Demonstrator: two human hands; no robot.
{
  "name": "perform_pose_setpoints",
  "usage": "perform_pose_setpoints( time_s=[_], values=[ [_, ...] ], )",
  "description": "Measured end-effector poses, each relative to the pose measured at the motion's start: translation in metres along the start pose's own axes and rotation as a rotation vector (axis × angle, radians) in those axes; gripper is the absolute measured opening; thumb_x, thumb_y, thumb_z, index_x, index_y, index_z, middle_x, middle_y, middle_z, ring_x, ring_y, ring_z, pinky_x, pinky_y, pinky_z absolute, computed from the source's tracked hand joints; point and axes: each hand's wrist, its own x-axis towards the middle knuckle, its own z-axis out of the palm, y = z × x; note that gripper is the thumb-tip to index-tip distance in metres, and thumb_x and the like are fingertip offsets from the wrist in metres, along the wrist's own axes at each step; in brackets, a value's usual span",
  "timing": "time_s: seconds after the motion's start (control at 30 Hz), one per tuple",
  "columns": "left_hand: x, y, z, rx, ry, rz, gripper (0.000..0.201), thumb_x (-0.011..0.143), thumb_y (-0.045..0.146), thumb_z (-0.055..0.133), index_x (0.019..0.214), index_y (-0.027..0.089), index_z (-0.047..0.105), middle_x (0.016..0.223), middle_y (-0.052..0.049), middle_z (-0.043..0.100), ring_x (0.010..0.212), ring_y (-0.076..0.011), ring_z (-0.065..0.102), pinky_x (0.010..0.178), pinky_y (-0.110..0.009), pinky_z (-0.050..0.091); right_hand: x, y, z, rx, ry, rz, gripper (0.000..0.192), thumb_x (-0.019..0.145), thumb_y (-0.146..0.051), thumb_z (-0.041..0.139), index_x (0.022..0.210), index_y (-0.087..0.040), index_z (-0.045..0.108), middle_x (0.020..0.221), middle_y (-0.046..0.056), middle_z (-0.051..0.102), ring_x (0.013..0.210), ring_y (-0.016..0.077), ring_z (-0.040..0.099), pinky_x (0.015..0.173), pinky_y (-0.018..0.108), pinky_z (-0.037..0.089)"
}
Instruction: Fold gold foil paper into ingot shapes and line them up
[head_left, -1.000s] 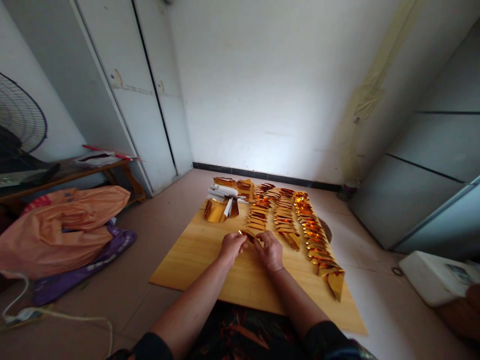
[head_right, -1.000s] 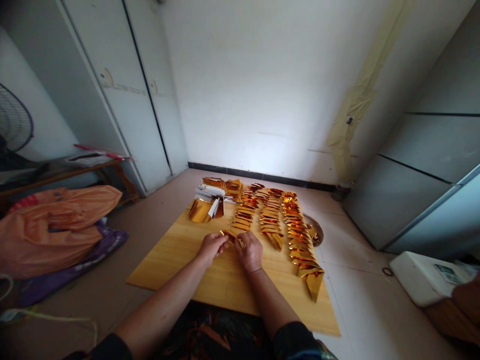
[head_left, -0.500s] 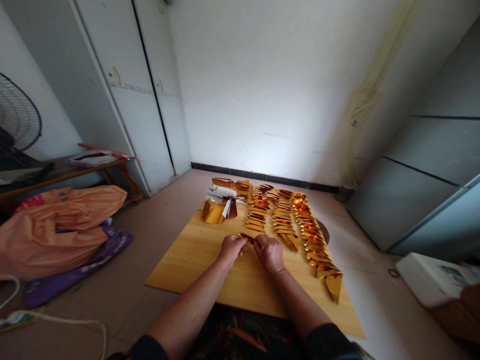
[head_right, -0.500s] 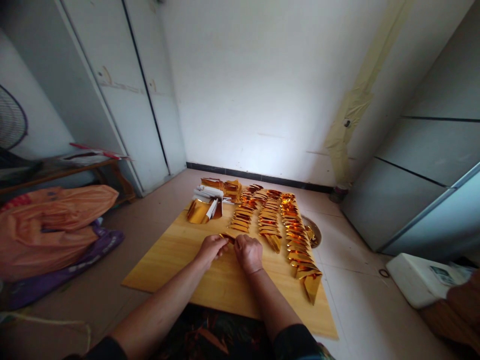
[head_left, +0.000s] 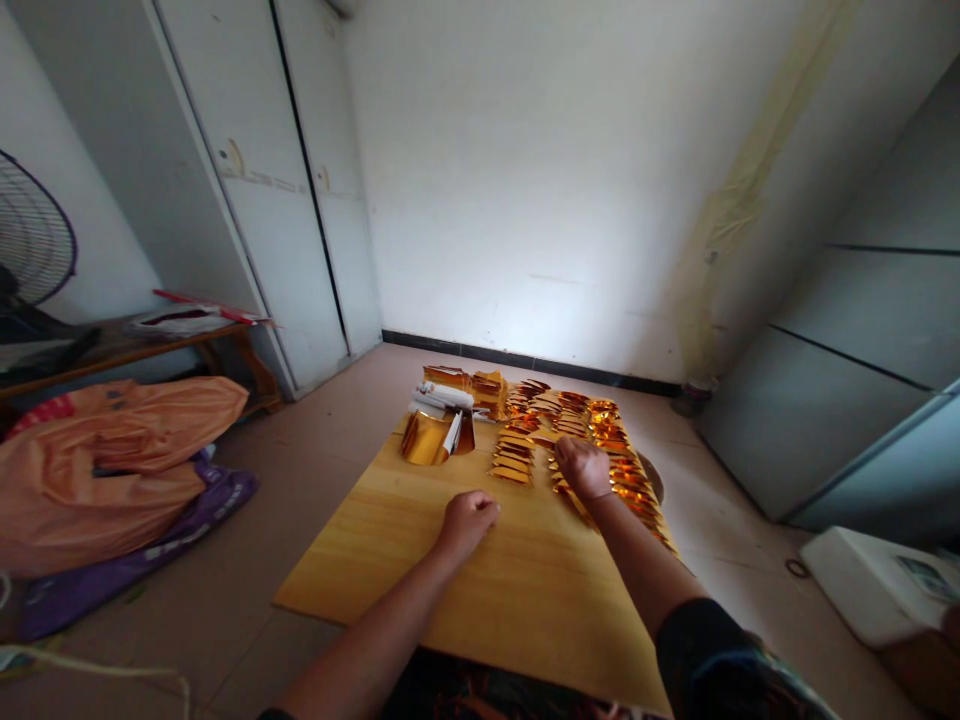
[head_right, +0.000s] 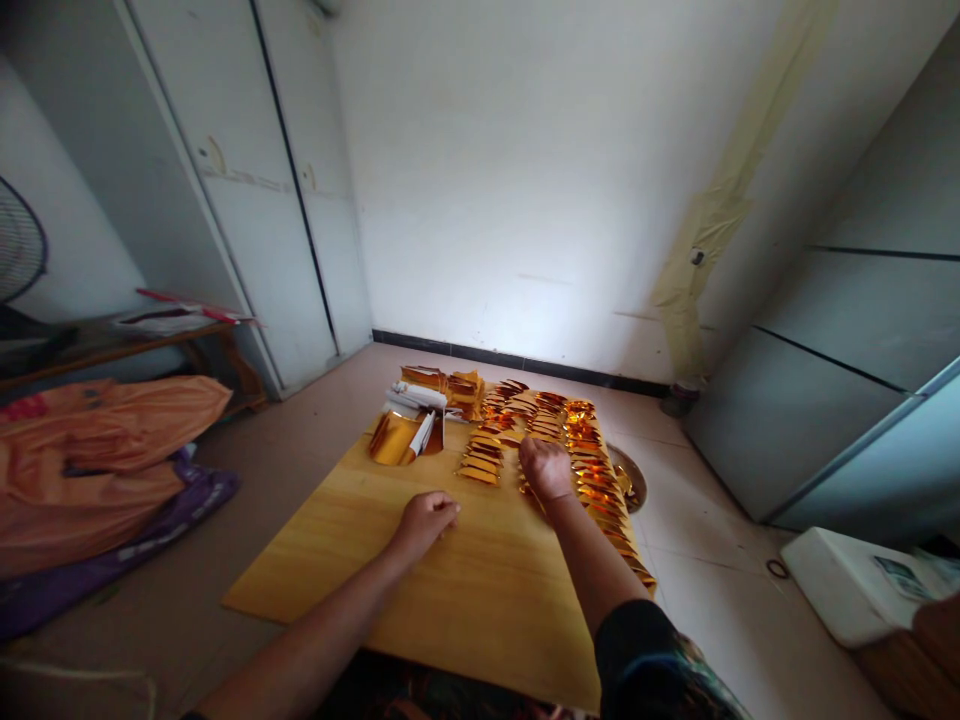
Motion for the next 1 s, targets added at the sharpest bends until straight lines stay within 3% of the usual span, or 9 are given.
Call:
perform_pose_setpoints(
  time_s=[0.17,0.4,0.63,1.0],
  values=[
    [-0.007,-0.012,0.001,0.136,-0.007,0.150,0.016,0.071,0.023,0.051,0.064,0.015,0.064,0.063,-0.001,0.065,0.062,-0.0140,0.057,0.058,-0.021,0.039,0.028,0.017,0.031,-0.061,-0.074,0.025,0.028,0.087,-0.018,0.042,0.070,-0.018,0.064,0.066,0.005,0.065,0.055,0.0117,0.049,0.055,0.026,0.020],
    [-0.024,-0.014,0.000,0.263,-0.048,0.281,0.021,0.076,0.021,0.047,0.072,0.017,0.068,0.071,-0.003,0.067,0.067,-0.0145,0.059,0.064,-0.022,0.041,0.047,0.023,0.065,-0.096,-0.224,0.090,0.026,0.090,-0.023,0.040,0.083,-0.019,0.065,0.075,0.004,0.067,0.058,0.0124,0.052,0.058,0.024,0.029],
    [-0.028,-0.011,-0.001,0.260,-0.053,0.283,0.022,0.077,0.018,0.046,0.072,0.017,0.068,0.072,-0.003,0.067,0.069,-0.0146,0.061,0.066,-0.023,0.042,0.055,0.024,0.070,-0.117,-0.303,0.119,0.027,0.093,-0.024,0.037,0.088,-0.019,0.064,0.081,0.005,0.068,0.064,0.0141,0.056,0.064,0.025,0.034],
    [-0.031,-0.016,-0.001,0.292,-0.051,0.305,0.019,0.079,0.019,0.047,0.072,0.017,0.065,0.071,-0.003,0.066,0.067,-0.0135,0.059,0.064,-0.022,0.041,0.065,0.026,0.080,-0.141,-0.283,0.085,0.026,0.093,-0.024,0.038,0.087,-0.019,0.063,0.081,0.006,0.069,0.065,0.0139,0.057,0.065,0.025,0.033]
  ],
)
